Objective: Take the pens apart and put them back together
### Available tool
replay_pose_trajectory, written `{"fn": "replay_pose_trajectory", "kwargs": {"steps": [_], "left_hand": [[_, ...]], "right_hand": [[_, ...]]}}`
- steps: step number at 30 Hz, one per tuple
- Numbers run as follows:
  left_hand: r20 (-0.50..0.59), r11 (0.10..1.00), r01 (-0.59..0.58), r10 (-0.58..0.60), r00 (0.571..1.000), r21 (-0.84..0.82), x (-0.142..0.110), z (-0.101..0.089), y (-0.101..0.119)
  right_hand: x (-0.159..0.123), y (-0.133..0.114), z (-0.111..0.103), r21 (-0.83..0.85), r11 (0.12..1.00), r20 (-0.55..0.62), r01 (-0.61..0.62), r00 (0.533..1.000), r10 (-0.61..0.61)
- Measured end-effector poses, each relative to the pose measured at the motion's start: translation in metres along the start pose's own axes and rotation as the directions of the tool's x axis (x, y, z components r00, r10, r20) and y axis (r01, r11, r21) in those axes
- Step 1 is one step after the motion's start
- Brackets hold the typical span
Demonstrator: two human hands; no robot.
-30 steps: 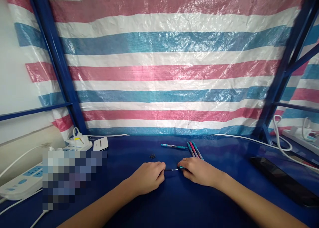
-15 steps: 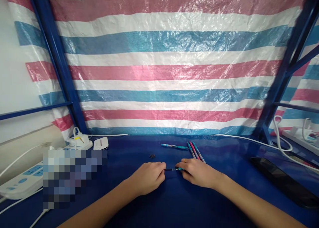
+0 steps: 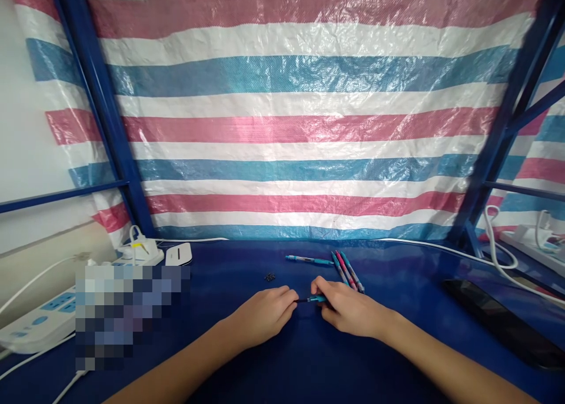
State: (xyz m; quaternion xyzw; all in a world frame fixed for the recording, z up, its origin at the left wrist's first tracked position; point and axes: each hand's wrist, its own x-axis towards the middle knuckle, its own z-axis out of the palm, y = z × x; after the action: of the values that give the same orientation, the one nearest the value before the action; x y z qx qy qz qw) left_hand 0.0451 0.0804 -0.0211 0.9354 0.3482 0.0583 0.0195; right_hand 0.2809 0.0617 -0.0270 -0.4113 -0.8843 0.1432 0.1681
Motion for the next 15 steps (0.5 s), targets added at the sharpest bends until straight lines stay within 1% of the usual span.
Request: {"fn": "replay_pose_trajectory", "kwargs": {"steps": [3, 7, 11, 15], "left_hand": [[-0.005, 0.998, -0.007, 0.007, 1.000, 0.059, 0.0010, 0.0006, -0.0002], [0.007, 0.994, 0.013, -0.014, 1.000, 0.105, 0.0012, 0.0008, 0.0014], [0.003, 1.000, 0.022, -0.023, 1.000, 0.019, -0.0001, 0.0011, 0.0037], [-0.033, 0.996, 0.041, -0.043, 0.999, -0.074, -0.0014, 0.0016, 0.0058]], "right_hand": [[0.0012, 0.0014, 0.0002, -0.001, 0.999, -0.018, 0.039, 0.999, -0.039], [0.0028, 0.0006, 0.0018, -0.012, 0.994, 0.007, 0.111, 0.994, -0.111], [0.0039, -0.0016, 0.0020, -0.010, 0.990, 0.031, 0.140, 0.990, -0.139], [0.0029, -0.0030, 0.0006, 0.003, 0.993, 0.010, 0.119, 0.993, -0.119]]}}
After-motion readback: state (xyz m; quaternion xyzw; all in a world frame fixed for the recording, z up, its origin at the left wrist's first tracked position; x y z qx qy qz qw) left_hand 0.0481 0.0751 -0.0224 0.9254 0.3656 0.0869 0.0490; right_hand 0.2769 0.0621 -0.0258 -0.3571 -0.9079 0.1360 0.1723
